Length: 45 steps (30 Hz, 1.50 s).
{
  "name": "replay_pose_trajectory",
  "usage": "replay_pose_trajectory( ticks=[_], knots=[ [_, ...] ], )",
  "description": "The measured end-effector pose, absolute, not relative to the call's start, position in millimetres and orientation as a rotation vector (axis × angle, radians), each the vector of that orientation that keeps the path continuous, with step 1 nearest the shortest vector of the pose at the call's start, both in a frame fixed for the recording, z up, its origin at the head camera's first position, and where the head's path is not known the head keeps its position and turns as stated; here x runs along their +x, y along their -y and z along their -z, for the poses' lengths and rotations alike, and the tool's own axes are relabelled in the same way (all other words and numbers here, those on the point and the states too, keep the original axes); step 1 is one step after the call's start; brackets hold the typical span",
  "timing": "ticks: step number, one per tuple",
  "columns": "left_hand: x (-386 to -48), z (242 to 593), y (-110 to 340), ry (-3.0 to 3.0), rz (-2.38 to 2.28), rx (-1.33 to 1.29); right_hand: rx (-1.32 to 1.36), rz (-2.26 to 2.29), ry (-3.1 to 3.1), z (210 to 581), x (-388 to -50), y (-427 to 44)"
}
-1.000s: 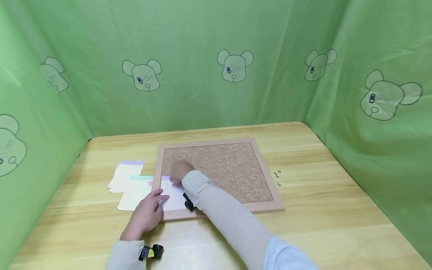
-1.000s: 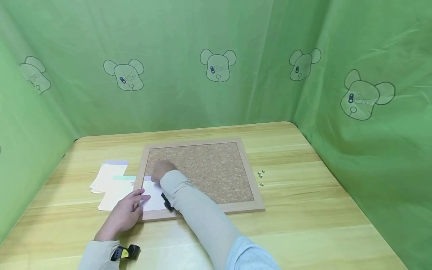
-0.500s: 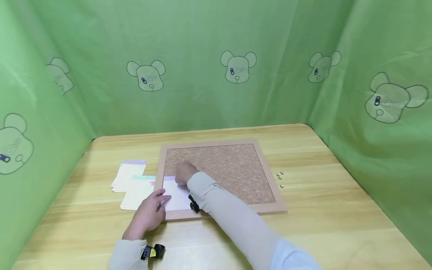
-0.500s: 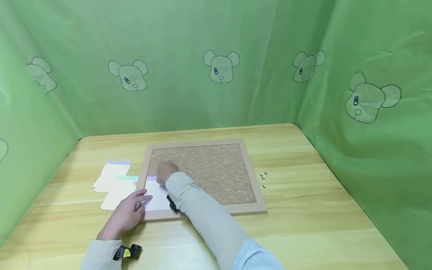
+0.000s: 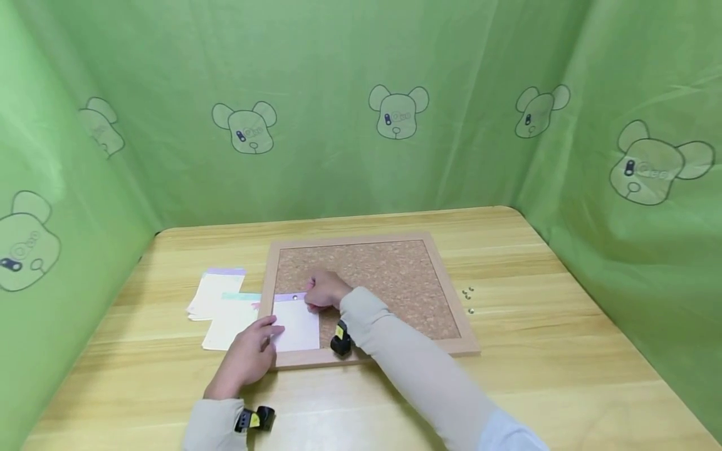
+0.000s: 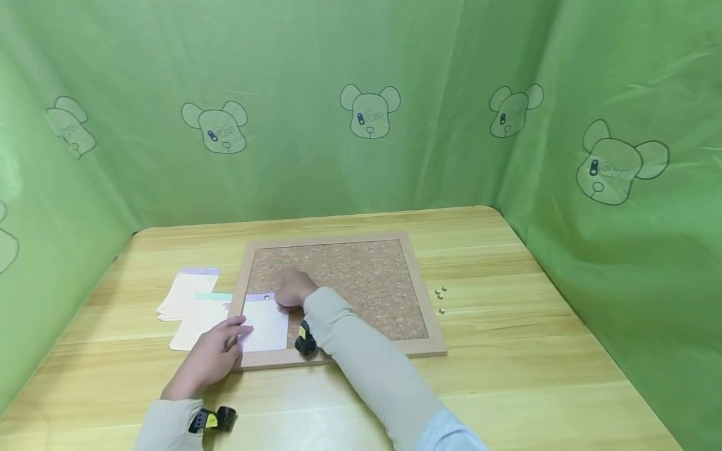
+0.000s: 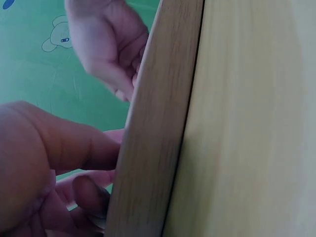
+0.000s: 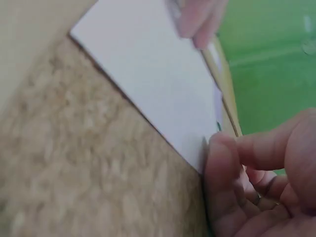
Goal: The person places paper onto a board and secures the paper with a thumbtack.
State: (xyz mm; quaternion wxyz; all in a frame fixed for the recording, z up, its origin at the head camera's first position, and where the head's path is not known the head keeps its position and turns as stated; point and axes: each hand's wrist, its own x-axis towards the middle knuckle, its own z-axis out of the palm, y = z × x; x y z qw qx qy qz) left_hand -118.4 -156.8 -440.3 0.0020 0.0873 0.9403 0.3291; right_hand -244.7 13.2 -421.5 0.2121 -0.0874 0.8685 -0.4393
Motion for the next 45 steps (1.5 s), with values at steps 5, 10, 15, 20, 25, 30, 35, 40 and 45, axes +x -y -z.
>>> replay_pose_trajectory(
  ticks=[5,10,15,20,25,30,35,40,45],
  knots=[
    [-119,439,158,-2.93,-1.086,0.268,-0.135,1.486,-2.165,420,-243,-33],
    [-118,434,159,-2.944,-1.121,0.215,-0.133,1.506,-2.155,421,-240,-52],
    [-115,431,166,-2.98,-1.159,0.072,-0.142,1.503,-2.209,422,-234,-68],
    [-116,430,178,-3.009,-1.15,-0.14,-0.188,1.443,-2.321,420,-229,-88],
    [-115,428,194,-3.002,-1.053,-0.292,-0.176,1.385,-2.43,419,-224,-113],
    [-112,422,211,-2.951,-0.925,-0.38,-0.16,1.4,-2.467,414,-222,-140],
    [-112,422,228,-2.897,-0.887,-0.377,-0.176,1.451,-2.481,408,-221,-170],
    [-115,425,237,-2.86,-0.846,-0.325,-0.125,1.518,-2.491,404,-222,-203],
    [-118,422,243,-2.858,-0.784,-0.253,-0.037,1.55,-2.512,404,-228,-236]
  ],
)
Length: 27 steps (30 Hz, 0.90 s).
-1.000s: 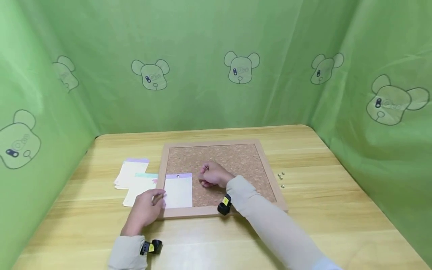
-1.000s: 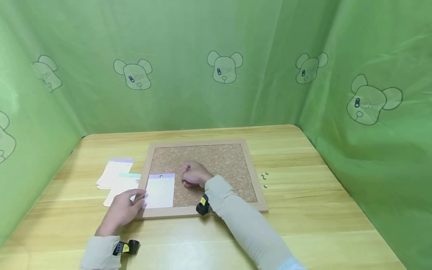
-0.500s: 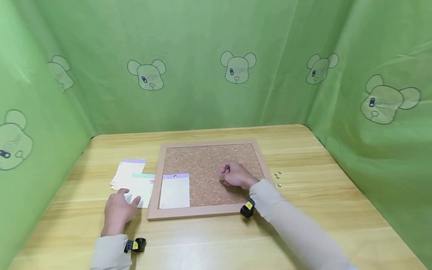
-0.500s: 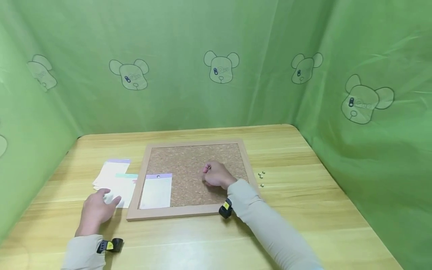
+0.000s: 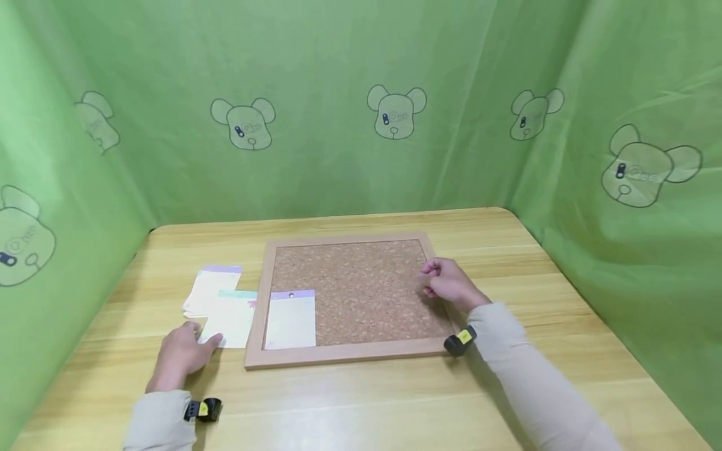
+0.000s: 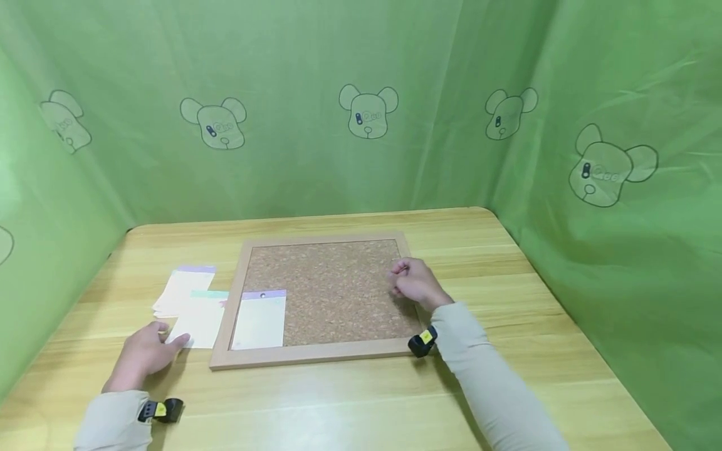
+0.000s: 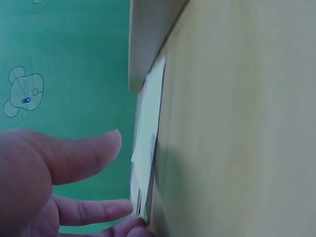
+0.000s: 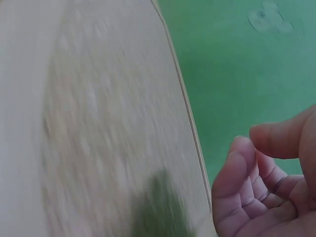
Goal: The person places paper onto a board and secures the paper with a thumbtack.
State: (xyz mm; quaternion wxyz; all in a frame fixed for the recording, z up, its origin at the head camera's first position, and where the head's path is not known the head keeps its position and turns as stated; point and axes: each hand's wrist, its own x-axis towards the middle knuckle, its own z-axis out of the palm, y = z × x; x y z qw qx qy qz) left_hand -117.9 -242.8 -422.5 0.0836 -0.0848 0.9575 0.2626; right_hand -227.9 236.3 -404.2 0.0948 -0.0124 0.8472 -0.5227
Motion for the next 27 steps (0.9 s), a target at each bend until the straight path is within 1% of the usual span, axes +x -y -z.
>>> replay_pose_trajectory(
  ticks=[3,8,13,18,27],
  knots=[
    [-121,421,245,-2.839,-0.773,-0.247,0.015,1.526,-2.539,405,-229,-254],
    [-122,424,247,-2.788,-0.795,-0.311,0.077,1.428,-2.589,411,-227,-277],
    [-122,425,249,-2.771,-0.788,-0.352,0.083,1.3,-2.628,418,-222,-295],
    [-124,424,252,-2.769,-0.792,-0.356,0.062,1.214,-2.662,421,-220,-307],
    [-128,422,252,-2.758,-0.82,-0.373,0.061,1.218,-2.583,427,-216,-315]
  ],
)
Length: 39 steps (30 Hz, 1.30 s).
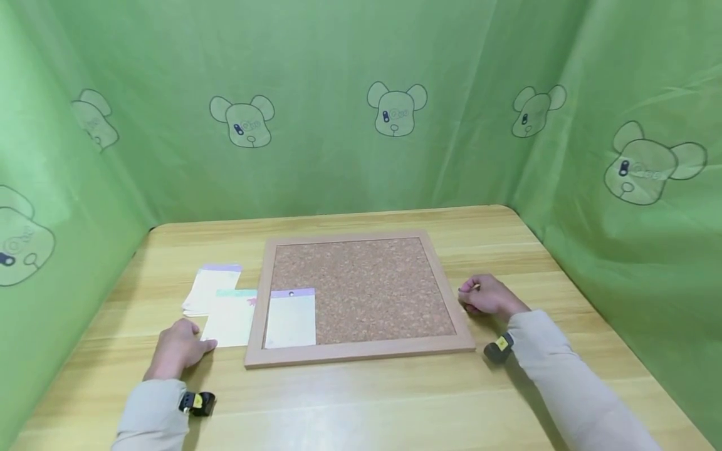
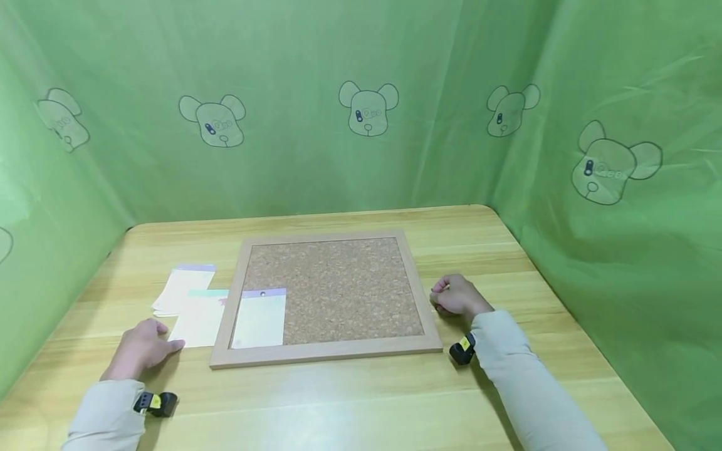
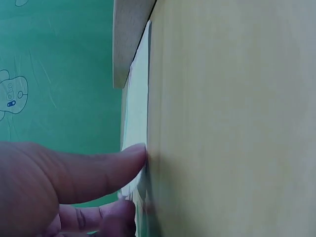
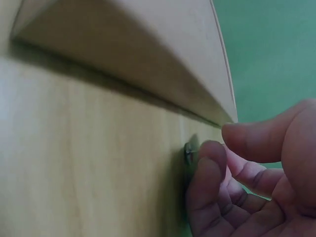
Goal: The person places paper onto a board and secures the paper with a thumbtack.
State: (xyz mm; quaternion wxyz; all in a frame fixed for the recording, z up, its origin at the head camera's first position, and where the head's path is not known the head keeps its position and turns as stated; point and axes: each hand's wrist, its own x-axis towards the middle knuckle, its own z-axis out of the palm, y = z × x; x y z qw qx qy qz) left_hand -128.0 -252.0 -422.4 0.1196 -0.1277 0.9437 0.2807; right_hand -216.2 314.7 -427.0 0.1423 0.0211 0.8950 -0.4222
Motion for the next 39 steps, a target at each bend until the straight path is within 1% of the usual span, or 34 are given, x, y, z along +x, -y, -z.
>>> replay_pose_trajectory(
  ticks=[10,19,33,39],
  knots=[
    [-121,424,254,-2.83,-0.87,-0.345,0.044,1.2,-2.579,429,-215,-314],
    [-115,420,253,-2.789,-1.032,-0.428,-0.049,1.051,-2.707,431,-213,-315],
    [-108,418,259,-2.814,-1.184,-0.497,-0.045,0.974,-2.74,429,-211,-312],
    [-107,417,255,-2.834,-1.254,-0.476,-0.051,0.987,-2.743,429,-211,-312]
  ],
)
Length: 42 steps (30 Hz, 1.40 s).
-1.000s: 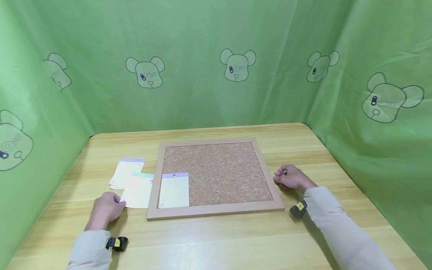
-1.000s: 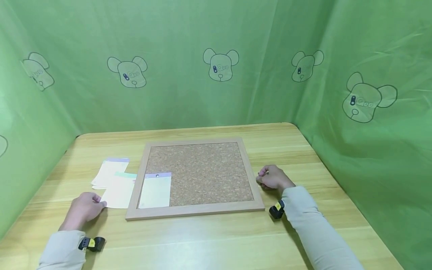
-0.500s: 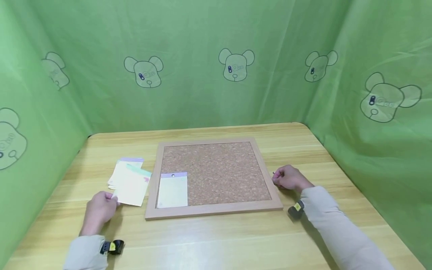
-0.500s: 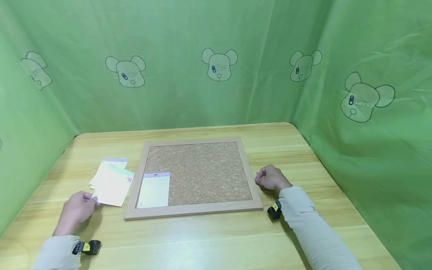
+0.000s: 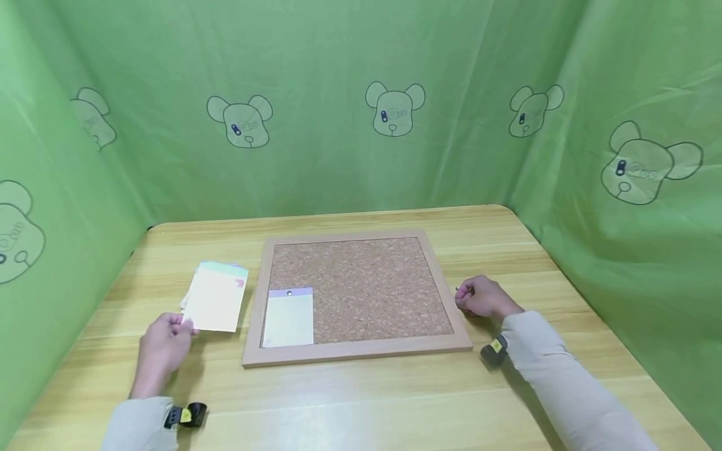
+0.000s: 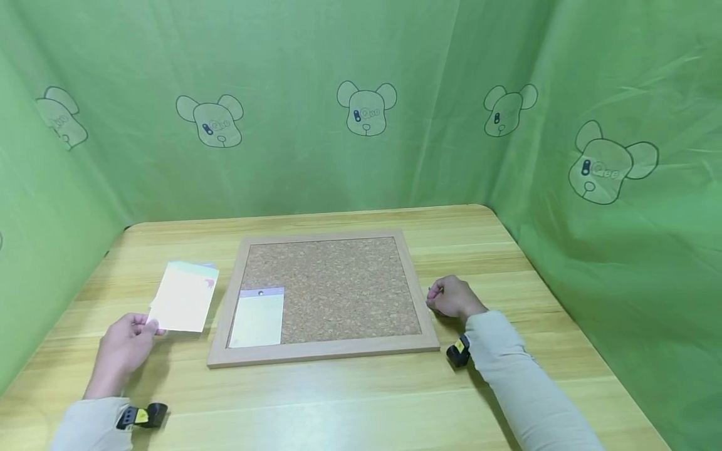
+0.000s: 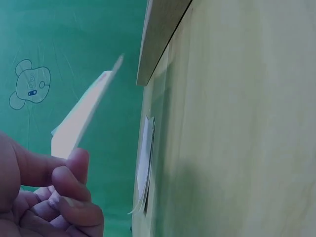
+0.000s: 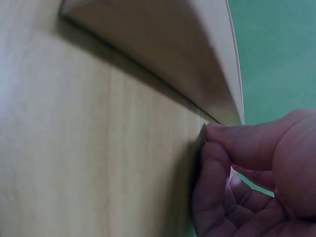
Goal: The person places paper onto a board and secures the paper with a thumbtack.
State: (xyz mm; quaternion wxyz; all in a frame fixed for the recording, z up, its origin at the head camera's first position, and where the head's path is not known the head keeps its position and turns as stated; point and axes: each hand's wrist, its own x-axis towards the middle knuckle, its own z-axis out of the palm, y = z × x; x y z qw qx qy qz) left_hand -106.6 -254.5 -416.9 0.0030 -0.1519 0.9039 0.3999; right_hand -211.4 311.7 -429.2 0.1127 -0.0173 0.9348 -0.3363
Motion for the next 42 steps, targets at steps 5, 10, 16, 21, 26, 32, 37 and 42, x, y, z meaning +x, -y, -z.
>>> replay_pose_trajectory(
  ticks=[5,10,16,21,26,32,37,42],
  knots=[
    [-105,417,251,-2.799,-1.325,-0.463,-0.086,0.891,-2.805,427,-210,-313],
    [-103,414,244,-2.759,-1.399,-0.452,-0.105,0.805,-2.824,422,-208,-317],
    [-101,411,232,-2.746,-1.474,-0.424,-0.125,0.819,-2.783,422,-207,-315],
    [-102,412,226,-2.738,-1.493,-0.409,-0.159,0.851,-2.772,421,-207,-315],
    [-101,415,223,-2.733,-1.504,-0.404,-0.16,0.889,-2.786,420,-207,-313],
    [-102,416,216,-2.713,-1.537,-0.407,-0.187,0.948,-2.797,420,-209,-312],
    [-102,415,210,-2.676,-1.566,-0.416,-0.197,0.94,-2.835,420,-210,-312],
    [-101,416,205,-2.652,-1.596,-0.408,-0.223,0.937,-2.862,420,-211,-311]
  ],
)
